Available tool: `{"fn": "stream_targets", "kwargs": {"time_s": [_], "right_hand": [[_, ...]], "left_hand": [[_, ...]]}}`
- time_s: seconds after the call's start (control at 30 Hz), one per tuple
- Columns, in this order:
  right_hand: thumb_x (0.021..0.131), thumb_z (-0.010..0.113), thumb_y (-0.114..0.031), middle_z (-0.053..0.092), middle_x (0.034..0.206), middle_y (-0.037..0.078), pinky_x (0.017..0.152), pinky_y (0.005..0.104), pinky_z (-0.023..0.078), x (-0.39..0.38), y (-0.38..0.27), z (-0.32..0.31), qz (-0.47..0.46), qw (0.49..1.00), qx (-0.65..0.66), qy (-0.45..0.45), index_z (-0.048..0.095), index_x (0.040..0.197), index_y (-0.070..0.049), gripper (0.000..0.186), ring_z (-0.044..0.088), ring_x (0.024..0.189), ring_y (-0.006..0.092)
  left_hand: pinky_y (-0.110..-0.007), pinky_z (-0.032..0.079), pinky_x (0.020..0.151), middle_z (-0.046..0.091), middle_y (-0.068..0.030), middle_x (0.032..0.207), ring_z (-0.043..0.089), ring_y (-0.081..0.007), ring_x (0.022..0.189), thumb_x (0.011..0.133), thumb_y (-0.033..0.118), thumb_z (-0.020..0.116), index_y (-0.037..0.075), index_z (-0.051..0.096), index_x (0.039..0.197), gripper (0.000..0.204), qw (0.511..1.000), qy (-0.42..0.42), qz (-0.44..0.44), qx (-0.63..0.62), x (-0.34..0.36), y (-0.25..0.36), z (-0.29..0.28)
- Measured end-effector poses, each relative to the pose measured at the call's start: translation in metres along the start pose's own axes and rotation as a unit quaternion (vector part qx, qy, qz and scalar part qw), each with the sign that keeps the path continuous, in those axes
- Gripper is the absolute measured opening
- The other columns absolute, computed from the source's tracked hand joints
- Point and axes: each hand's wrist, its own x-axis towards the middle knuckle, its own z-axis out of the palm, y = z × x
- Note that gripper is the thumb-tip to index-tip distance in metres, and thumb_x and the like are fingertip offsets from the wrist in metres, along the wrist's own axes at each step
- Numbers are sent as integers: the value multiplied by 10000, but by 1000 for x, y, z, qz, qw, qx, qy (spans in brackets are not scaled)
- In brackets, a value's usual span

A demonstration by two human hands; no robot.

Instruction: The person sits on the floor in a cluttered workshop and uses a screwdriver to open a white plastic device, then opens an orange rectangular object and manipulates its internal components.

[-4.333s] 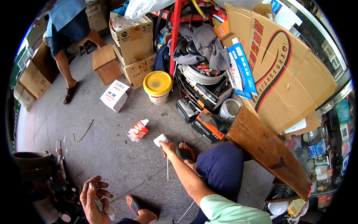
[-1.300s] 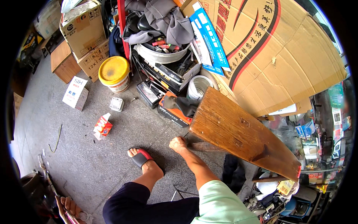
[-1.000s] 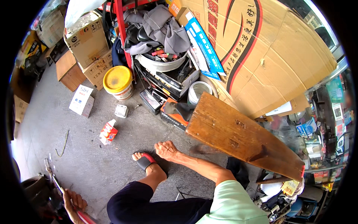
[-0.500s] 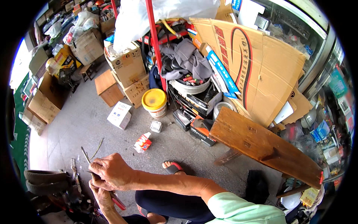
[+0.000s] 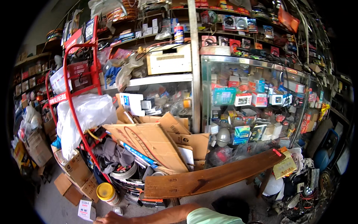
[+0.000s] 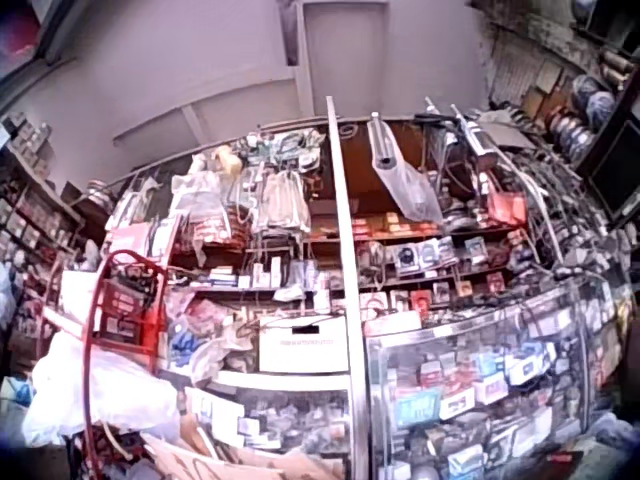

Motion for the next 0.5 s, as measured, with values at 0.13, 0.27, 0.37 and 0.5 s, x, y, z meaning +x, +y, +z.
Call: {"fn": "stream_targets", "kwargs": {"time_s": [0.13,0.27,0.37,0.5], "right_hand": [[842,622,-134,615,686,118,464,322,501,-43,35,-130,26,973,-165,161,545,1084,51,314,630,578,204],[857,596,-59,547,509,42,333,248,385,-82,39,-297,56,828,-419,369,604,906,20,93,510,378,96],[863,603,-113,565,535,77,399,283,368,-104,63,-401,157,678,-531,483,643,930,-23,120,515,422,113],[851,565,-290,631,705,210,590,475,476,-154,128,-558,228,476,-652,544,652,819,-38,269,629,678,394]], "left_hand": [[-219,255,369,403,36,556,302,-67,418,928,339,541,116,469,788,273,1000,13,-4,-18,25,4,-40],[-223,280,353,411,24,523,331,-87,411,860,390,608,102,506,704,343,998,61,-21,13,62,-19,-119],[-224,301,351,428,14,524,347,-98,410,822,415,640,95,530,704,359,992,109,-47,37,70,-39,-170],[-300,398,352,497,-37,550,393,-142,398,712,464,711,84,607,750,396,993,72,-95,20,98,-52,-240]]}}
